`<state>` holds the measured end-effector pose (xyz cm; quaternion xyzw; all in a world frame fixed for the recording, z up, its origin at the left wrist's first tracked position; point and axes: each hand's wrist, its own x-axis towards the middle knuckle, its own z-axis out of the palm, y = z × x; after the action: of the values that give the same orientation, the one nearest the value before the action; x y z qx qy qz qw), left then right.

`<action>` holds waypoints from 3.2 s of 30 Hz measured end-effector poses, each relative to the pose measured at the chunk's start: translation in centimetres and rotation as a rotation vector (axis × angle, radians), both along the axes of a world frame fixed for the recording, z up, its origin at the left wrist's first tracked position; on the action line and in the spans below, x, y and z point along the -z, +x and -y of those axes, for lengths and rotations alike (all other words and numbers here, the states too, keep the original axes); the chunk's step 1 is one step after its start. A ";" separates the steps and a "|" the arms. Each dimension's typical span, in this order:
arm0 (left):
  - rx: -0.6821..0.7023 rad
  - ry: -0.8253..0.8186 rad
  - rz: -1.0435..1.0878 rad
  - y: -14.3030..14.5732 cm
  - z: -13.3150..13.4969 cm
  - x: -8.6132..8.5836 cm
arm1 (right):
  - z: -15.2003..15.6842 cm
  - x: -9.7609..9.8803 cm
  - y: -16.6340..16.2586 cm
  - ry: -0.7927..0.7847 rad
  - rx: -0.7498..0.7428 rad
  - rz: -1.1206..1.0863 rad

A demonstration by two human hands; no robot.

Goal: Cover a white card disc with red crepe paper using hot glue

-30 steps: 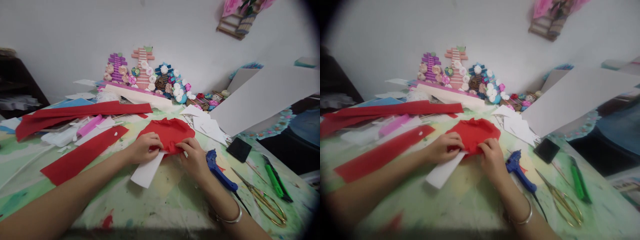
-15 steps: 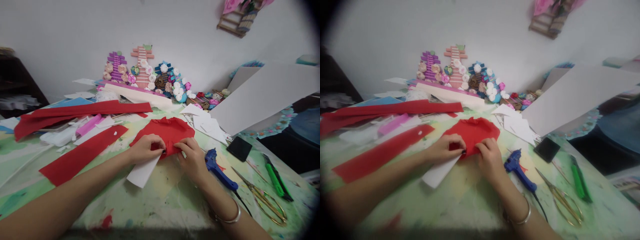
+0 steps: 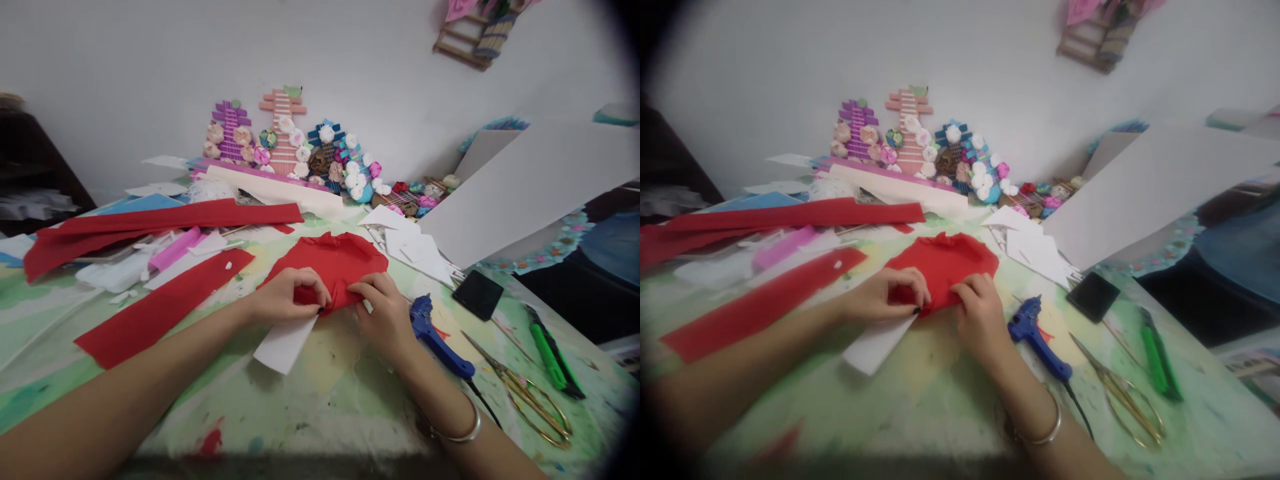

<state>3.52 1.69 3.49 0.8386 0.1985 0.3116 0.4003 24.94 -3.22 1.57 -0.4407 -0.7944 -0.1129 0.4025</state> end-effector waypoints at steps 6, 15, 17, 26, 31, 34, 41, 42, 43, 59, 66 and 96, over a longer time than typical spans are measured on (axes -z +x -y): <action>-0.015 -0.129 0.063 0.1 0.2 -0.1 | 0.0 0.0 -0.1 0.021 -0.022 -0.030; -0.341 0.196 -0.112 1.2 1.4 0.0 | 0.4 0.1 -0.8 0.038 -0.051 0.017; -0.365 0.211 -0.126 1.5 1.6 0.1 | 0.3 0.2 -0.8 0.037 -0.060 0.033; -0.222 -0.185 0.013 1.1 1.0 0.4 | 0.4 0.2 -0.9 0.011 -0.048 0.055; -0.141 -0.241 0.015 0.9 0.2 1.1 | 0.4 0.2 -0.9 -0.037 -0.064 0.089; -0.111 -0.266 0.023 0.9 -0.1 1.5 | 0.6 -0.1 -0.9 -0.092 -0.095 0.083; -0.079 -0.307 0.082 1.1 0.0 1.4 | 0.9 -0.5 -1.2 -0.146 -0.158 0.019; -0.070 -0.303 0.086 1.1 0.1 1.4 | 0.9 -0.4 -1.3 -0.139 -0.160 0.009; -0.062 -0.293 0.089 1.1 0.1 1.4 | 0.8 -0.3 -1.4 -0.130 -0.164 -0.003; -0.155 0.299 -0.122 1.2 0.7 1.9 | 0.8 -0.5 -1.4 -0.208 -0.207 -0.061; -0.170 0.306 -0.066 1.2 0.6 2.5 | 0.9 -0.4 -1.3 -0.248 -0.123 -0.022; -0.065 0.145 -0.242 0.2 -0.4 0.8 | 7.9 1.0 11.0 -0.621 0.776 0.206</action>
<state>3.76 2.10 2.66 0.8898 0.2494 0.2347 0.3017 35.94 -11.16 0.60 -0.7888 -0.6038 -0.0555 0.1005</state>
